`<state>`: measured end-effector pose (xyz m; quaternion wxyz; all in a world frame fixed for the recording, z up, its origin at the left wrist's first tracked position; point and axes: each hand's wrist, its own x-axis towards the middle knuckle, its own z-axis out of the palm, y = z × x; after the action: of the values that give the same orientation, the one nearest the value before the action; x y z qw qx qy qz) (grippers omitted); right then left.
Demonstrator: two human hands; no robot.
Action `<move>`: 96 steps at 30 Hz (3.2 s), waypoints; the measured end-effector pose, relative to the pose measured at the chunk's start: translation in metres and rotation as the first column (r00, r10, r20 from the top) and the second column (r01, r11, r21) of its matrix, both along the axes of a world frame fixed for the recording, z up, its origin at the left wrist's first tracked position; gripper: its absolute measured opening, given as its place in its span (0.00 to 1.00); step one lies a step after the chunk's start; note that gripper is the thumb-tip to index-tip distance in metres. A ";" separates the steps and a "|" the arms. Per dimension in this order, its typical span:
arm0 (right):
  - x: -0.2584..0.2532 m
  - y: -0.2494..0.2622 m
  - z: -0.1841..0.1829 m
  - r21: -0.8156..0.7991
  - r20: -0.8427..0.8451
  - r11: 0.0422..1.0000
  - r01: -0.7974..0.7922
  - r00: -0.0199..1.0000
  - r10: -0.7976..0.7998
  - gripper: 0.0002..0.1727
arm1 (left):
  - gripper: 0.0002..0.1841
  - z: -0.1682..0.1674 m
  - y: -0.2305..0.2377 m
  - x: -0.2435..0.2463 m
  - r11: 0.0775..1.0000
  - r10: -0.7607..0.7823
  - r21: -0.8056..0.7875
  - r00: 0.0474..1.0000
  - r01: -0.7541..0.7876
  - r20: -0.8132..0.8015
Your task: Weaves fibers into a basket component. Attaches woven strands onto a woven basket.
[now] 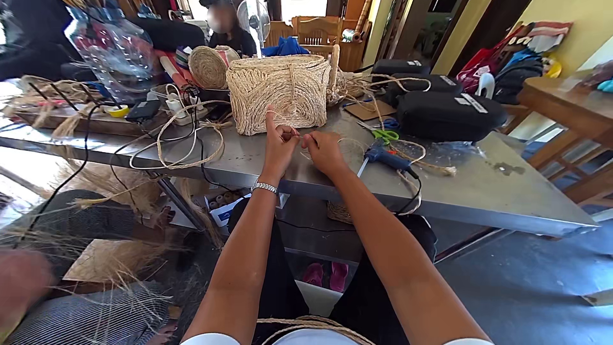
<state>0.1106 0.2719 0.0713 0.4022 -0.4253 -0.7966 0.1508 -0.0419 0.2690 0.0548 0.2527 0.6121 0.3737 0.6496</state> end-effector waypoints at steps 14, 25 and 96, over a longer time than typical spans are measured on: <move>0.000 0.000 0.000 -0.031 0.039 0.999 -0.031 0.999 0.033 0.22 | 0.57 0.004 -0.006 0.001 0.996 -0.058 -0.054 0.983 0.069 0.175; -0.003 0.001 -0.002 -0.024 0.150 0.999 -0.028 0.988 0.032 0.27 | 0.54 0.000 0.001 -0.004 0.983 -0.158 -0.024 0.915 0.180 0.372; 0.001 0.023 0.002 -0.124 -0.302 0.991 0.058 0.949 -0.094 0.12 | 0.11 0.011 0.023 0.009 0.963 0.254 0.024 0.871 -0.269 -0.421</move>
<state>0.1113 0.2952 0.0736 0.5018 -0.4493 -0.6975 0.2446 -0.0328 0.2923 0.0662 0.0867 0.6767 0.5099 0.5239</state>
